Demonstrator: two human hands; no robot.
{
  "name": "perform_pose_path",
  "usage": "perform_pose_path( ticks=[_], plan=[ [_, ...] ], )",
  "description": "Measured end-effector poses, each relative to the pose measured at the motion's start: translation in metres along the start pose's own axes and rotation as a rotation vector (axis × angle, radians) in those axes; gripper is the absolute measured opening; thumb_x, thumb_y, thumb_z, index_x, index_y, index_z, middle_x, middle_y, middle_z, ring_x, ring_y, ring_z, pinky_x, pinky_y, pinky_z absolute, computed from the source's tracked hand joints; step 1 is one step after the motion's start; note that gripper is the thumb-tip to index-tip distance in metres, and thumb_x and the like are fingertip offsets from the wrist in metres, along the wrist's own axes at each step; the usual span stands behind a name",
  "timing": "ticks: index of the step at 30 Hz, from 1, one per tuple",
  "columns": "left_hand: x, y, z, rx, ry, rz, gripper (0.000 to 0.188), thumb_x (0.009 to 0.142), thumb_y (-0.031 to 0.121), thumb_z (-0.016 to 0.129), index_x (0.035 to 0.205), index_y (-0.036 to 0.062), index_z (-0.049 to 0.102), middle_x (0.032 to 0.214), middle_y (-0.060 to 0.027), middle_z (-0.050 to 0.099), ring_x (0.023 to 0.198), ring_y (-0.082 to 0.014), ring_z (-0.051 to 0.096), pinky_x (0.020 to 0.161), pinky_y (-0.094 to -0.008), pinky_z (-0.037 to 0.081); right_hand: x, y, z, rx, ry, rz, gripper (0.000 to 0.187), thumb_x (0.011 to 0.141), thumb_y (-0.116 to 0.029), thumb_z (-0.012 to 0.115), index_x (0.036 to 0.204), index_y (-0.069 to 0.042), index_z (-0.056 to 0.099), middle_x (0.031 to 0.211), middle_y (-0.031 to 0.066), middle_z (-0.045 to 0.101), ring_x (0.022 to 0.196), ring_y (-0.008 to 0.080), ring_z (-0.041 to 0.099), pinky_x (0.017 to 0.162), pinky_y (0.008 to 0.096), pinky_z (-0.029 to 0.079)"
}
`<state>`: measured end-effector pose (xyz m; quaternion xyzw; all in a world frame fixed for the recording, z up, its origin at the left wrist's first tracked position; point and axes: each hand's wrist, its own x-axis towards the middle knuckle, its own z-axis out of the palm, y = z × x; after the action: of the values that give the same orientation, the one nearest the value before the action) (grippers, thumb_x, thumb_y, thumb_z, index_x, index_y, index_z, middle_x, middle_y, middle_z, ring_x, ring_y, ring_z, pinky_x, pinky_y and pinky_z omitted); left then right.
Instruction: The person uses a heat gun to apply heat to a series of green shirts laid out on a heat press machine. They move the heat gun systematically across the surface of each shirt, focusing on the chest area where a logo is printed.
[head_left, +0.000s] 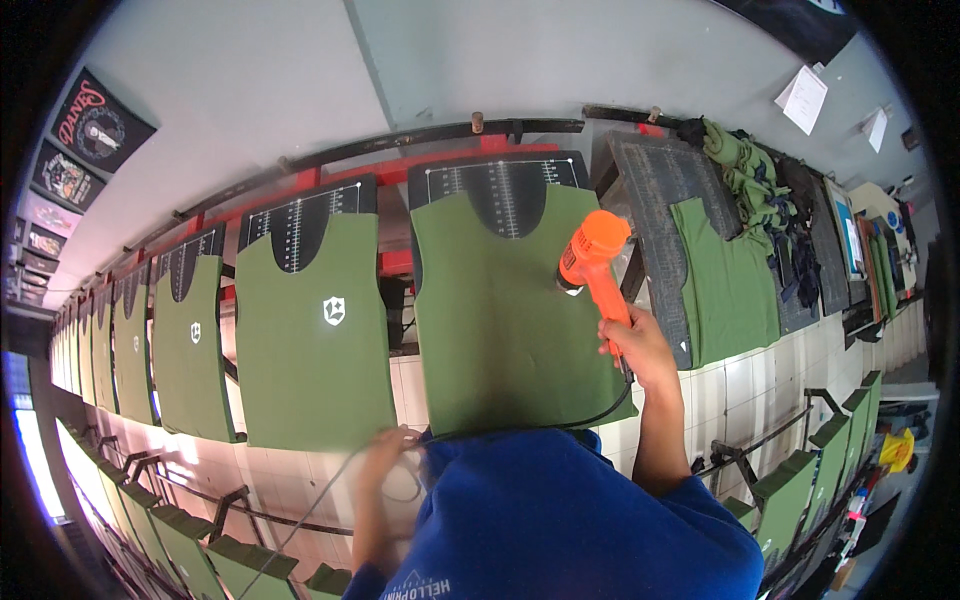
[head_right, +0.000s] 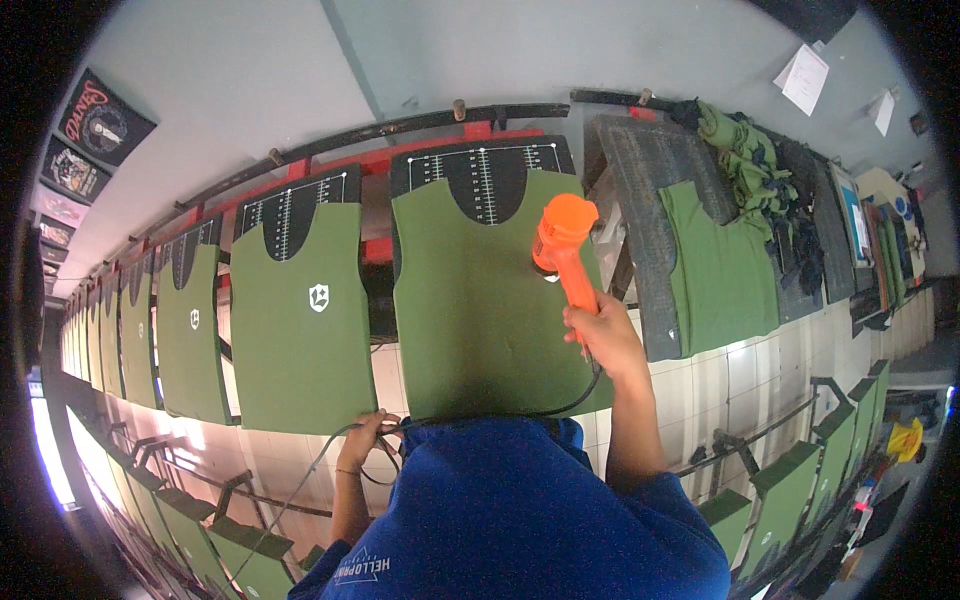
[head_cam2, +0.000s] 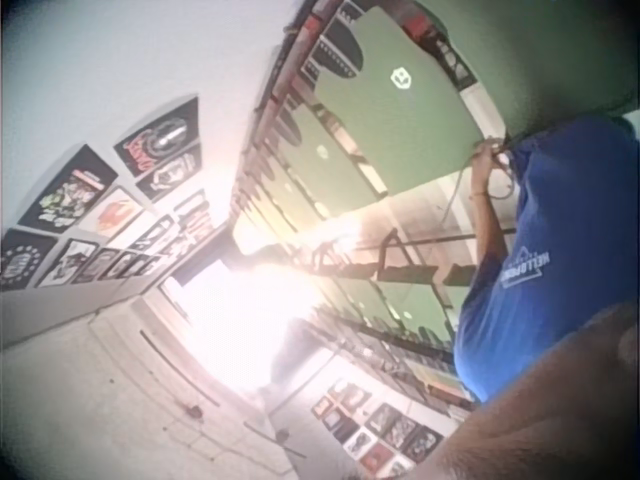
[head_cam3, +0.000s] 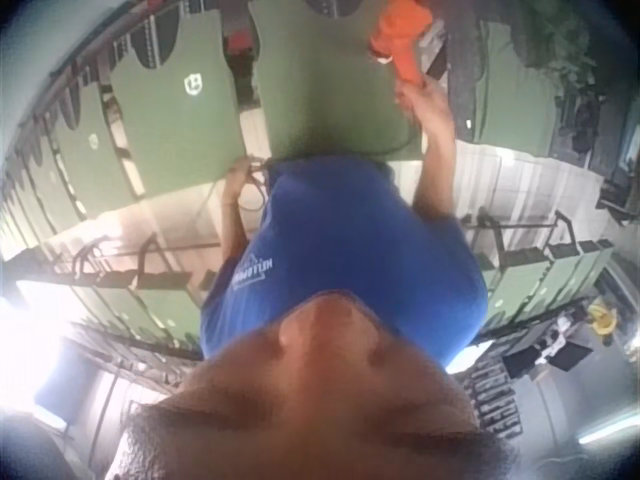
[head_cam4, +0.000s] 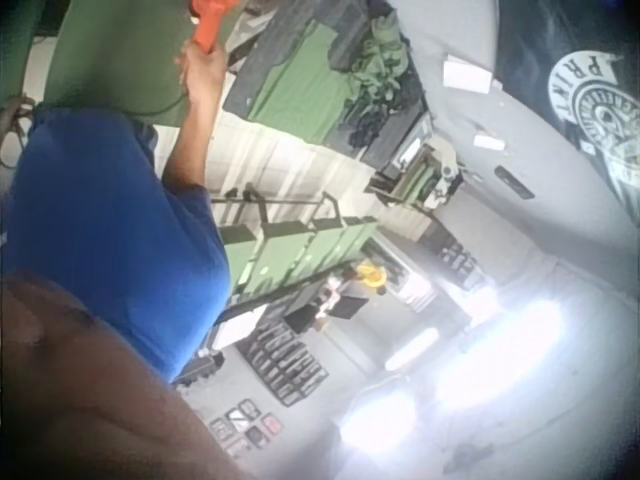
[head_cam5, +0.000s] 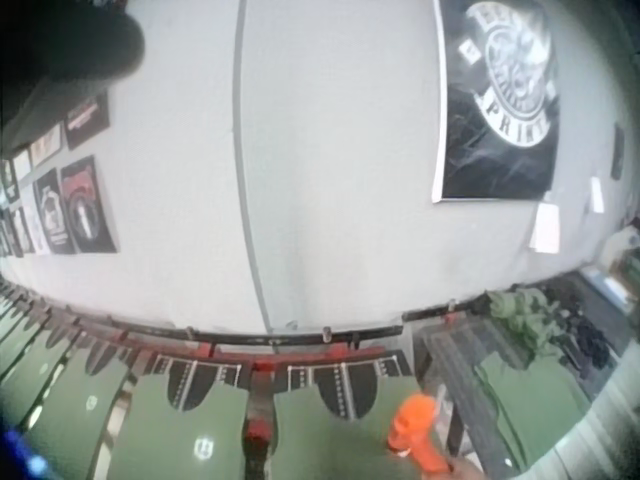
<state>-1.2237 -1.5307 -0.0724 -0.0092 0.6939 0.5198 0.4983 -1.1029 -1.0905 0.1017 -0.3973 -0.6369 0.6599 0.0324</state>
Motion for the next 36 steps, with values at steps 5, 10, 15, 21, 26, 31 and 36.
perform_pose_path(
  ticks=[5,10,15,21,26,31,36],
  plan=[
    [0.001,0.003,-0.002,0.053,-0.021,-0.009,0.050,0.097,0.040,0.048,0.107,-0.0077,0.062,0.087,-0.0236,0.069,0.052,-0.0274,0.066,0.050,-0.0300,0.056,-0.008,0.002,-0.002,0.002,0.025,-0.004,0.025,0.085,-0.018,0.064,0.101,0.000,0.058,0.072,0.0009,0.056,0.060,0.0104,0.060,0.045,0.0239,0.041],
    [-0.003,0.009,0.001,-0.030,-0.023,-0.026,0.049,0.098,0.038,0.048,0.108,-0.0087,0.061,0.087,-0.0239,0.069,0.053,-0.0278,0.066,0.049,-0.0300,0.056,-0.012,0.006,-0.004,0.004,0.014,-0.018,0.025,0.085,-0.018,0.064,0.103,-0.001,0.058,0.073,0.0009,0.057,0.060,0.0102,0.059,0.046,0.0239,0.042],
    [-0.003,0.014,0.003,0.013,-0.021,0.008,0.050,0.098,0.038,0.047,0.110,-0.0091,0.061,0.089,-0.0237,0.069,0.057,-0.0280,0.067,0.050,-0.0311,0.057,-0.017,0.009,-0.006,-0.050,0.038,-0.016,0.026,0.085,-0.018,0.064,0.104,-0.001,0.059,0.077,0.0020,0.058,0.061,0.0112,0.060,0.047,0.0249,0.043],
    [-0.006,0.023,0.001,-0.017,-0.076,-0.011,0.051,0.098,0.039,0.047,0.109,-0.0086,0.061,0.092,-0.0228,0.068,0.068,-0.0284,0.070,0.054,-0.0326,0.059,-0.022,0.012,-0.008,-0.043,0.069,0.005,0.026,0.084,-0.018,0.064,0.103,-0.001,0.059,0.079,0.0033,0.060,0.062,0.0128,0.061,0.046,0.0253,0.045],
    [-0.004,0.018,0.000,-0.065,-0.067,-0.032,0.049,0.098,0.038,0.048,0.107,-0.0085,0.062,0.092,-0.0218,0.068,0.070,-0.0281,0.070,0.053,-0.0330,0.059,-0.022,0.014,-0.012,-0.039,0.058,0.010,0.025,0.084,-0.017,0.064,0.101,0.000,0.059,0.079,0.0042,0.060,0.063,0.0133,0.061,0.046,0.0253,0.045],
    [0.002,0.008,-0.004,-0.001,-0.049,-0.007,0.047,0.098,0.036,0.049,0.108,-0.0076,0.063,0.090,-0.0210,0.069,0.064,-0.0267,0.069,0.052,-0.0331,0.059,-0.017,0.015,-0.012,0.007,0.108,-0.022,0.027,0.084,-0.018,0.065,0.101,0.001,0.059,0.080,0.0044,0.060,0.064,0.0133,0.062,0.046,0.0252,0.045],
    [0.002,0.008,-0.010,0.108,-0.087,0.003,0.045,0.099,0.035,0.048,0.110,-0.0064,0.063,0.089,-0.0210,0.070,0.059,-0.0260,0.068,0.050,-0.0330,0.059,-0.009,0.012,-0.012,0.031,0.105,-0.028,0.029,0.083,-0.020,0.065,0.103,0.001,0.059,0.080,0.0038,0.060,0.064,0.0131,0.061,0.047,0.0258,0.045]
  ],
)
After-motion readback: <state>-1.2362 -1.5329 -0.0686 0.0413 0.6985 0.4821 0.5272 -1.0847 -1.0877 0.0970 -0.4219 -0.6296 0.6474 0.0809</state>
